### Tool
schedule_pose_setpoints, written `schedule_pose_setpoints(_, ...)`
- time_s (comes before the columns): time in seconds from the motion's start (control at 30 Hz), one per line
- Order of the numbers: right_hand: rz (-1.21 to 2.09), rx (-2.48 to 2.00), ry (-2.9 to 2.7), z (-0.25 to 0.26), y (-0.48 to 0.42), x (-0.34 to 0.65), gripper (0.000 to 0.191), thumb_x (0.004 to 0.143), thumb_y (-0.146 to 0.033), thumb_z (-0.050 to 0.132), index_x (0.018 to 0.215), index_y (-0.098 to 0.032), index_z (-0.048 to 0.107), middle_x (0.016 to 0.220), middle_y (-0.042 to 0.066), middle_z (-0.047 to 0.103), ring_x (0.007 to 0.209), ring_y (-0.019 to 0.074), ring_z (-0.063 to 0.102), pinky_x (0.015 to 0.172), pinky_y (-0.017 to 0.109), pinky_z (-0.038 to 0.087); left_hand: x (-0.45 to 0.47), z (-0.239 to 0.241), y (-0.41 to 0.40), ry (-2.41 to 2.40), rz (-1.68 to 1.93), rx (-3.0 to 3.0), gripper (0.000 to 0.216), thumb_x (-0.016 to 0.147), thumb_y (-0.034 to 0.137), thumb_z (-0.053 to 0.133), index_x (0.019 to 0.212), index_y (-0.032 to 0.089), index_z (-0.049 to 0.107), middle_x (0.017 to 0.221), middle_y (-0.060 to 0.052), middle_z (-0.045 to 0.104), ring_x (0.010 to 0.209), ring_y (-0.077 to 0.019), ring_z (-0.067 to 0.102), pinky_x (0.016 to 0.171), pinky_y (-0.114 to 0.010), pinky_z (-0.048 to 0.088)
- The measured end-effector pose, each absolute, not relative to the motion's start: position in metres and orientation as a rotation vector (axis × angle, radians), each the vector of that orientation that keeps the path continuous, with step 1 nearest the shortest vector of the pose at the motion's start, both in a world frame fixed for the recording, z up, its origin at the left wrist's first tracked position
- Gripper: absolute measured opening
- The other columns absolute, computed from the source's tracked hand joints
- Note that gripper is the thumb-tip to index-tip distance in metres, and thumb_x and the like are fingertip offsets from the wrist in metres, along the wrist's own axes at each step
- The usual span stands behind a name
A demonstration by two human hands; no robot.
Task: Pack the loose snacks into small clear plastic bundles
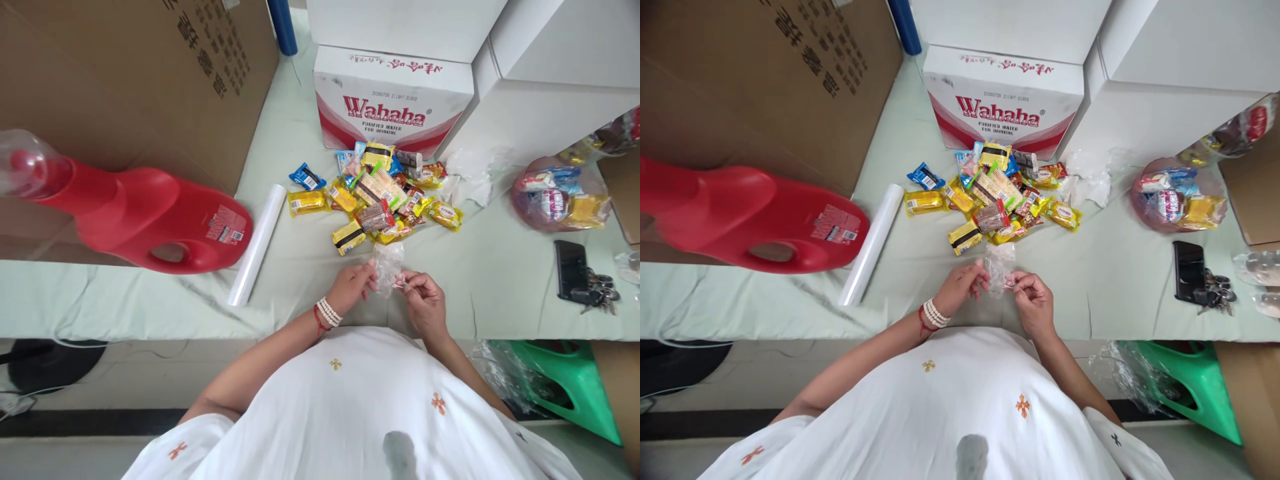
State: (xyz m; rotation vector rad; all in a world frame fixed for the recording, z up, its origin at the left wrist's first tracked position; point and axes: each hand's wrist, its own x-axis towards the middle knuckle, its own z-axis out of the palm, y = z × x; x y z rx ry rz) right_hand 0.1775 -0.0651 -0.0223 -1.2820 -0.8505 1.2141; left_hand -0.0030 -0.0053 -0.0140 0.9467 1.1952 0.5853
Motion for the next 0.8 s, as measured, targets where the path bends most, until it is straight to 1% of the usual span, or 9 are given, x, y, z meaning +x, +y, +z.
schedule_pose_setpoints(0.1,1.244,-1.272,-0.895,-0.022,-0.068,0.175,0.015,0.08,-0.031,0.072,0.076,-0.023,0.059,0.107,0.007,0.072,0.092,0.0208,0.069,0.086,0.042,0.059,0.003,-0.015,-0.006,1.113,0.551,0.955,0.043,0.077,0.058,0.073,0.079,0.016,0.067,0.073,-0.002,0.068,0.054,-0.0122,0.059,0.047,-0.023,0.038)
schedule_pose_setpoints(0.2,1.269,-1.275,-0.863,-0.021,-0.07,0.176,0.018,0.079,-0.032,0.071,0.074,-0.023,0.056,0.112,0.008,0.074,0.095,0.0227,0.07,0.087,0.044,0.059,0.006,-0.022,-0.004,1.069,0.619,0.814,0.041,0.068,0.052,0.081,0.08,0.017,0.063,0.065,0.002,0.061,0.052,-0.0097,0.053,0.046,-0.02,0.032)
schedule_pose_setpoints(0.33,1.374,-1.201,-0.755,-0.022,-0.074,0.186,0.02,0.082,-0.034,0.069,0.076,-0.023,0.053,0.114,0.008,0.075,0.096,0.0244,0.073,0.088,0.046,0.059,0.0,-0.026,-0.001,1.123,0.713,0.844,0.033,0.073,0.047,0.075,0.077,0.018,0.06,0.058,0.005,0.055,0.05,-0.0095,0.047,0.049,-0.022,0.032)
schedule_pose_setpoints(0.43,1.432,-1.209,-0.849,-0.019,-0.074,0.196,0.024,0.088,-0.046,0.065,0.097,-0.025,0.061,0.108,0.008,0.076,0.097,0.0262,0.073,0.087,0.047,0.059,-0.006,-0.016,-0.004,1.201,0.712,1.141,0.02,0.081,0.038,0.066,0.077,0.019,0.063,0.056,0.005,0.054,0.051,-0.0109,0.046,0.054,-0.024,0.033)
schedule_pose_setpoints(0.47,1.401,-1.252,-0.956,-0.017,-0.072,0.197,0.031,0.088,-0.05,0.067,0.107,-0.025,0.063,0.113,0.009,0.075,0.103,0.0269,0.072,0.091,0.048,0.058,-0.006,-0.012,-0.006,1.232,0.7,1.251,0.016,0.083,0.034,0.064,0.078,0.019,0.065,0.055,0.005,0.054,0.052,-0.0114,0.046,0.056,-0.025,0.033)
schedule_pose_setpoints(0.53,1.247,-1.377,-1.222,-0.013,-0.067,0.196,0.046,0.083,-0.051,0.076,0.121,-0.026,0.066,0.133,0.011,0.069,0.122,0.0285,0.065,0.104,0.048,0.053,-0.006,-0.002,-0.01,1.272,0.684,1.446,0.01,0.084,0.026,0.061,0.078,0.02,0.066,0.056,0.004,0.055,0.052,-0.0122,0.046,0.057,-0.026,0.031)
schedule_pose_setpoints(0.6,1.099,-1.472,-1.391,-0.009,-0.059,0.19,0.055,0.077,-0.046,0.084,0.127,-0.028,0.067,0.146,0.009,0.06,0.131,0.0286,0.059,0.11,0.046,0.049,-0.004,0.006,-0.015,1.254,0.672,1.563,0.01,0.083,0.022,0.06,0.074,0.02,0.065,0.056,0.003,0.057,0.052,-0.0126,0.046,0.057,-0.027,0.031)
schedule_pose_setpoints(0.73,1.06,-1.528,-1.216,-0.007,-0.047,0.181,0.045,0.091,-0.049,0.07,0.13,-0.027,0.067,0.132,0.009,0.068,0.11,0.0237,0.068,0.096,0.042,0.057,-0.006,0.012,-0.02,1.196,0.566,1.475,0.012,0.083,0.022,0.058,0.071,0.022,0.058,0.054,0.003,0.062,0.047,-0.0137,0.049,0.055,-0.027,0.036)
schedule_pose_setpoints(0.8,0.987,-1.481,-1.285,-0.005,-0.044,0.182,0.054,0.087,-0.051,0.074,0.135,-0.028,0.064,0.138,0.011,0.064,0.122,0.0269,0.062,0.102,0.046,0.055,-0.012,0.011,-0.02,1.186,0.534,1.362,0.013,0.083,0.022,0.056,0.07,0.023,0.055,0.055,0.002,0.066,0.05,-0.016,0.056,0.059,-0.028,0.044)
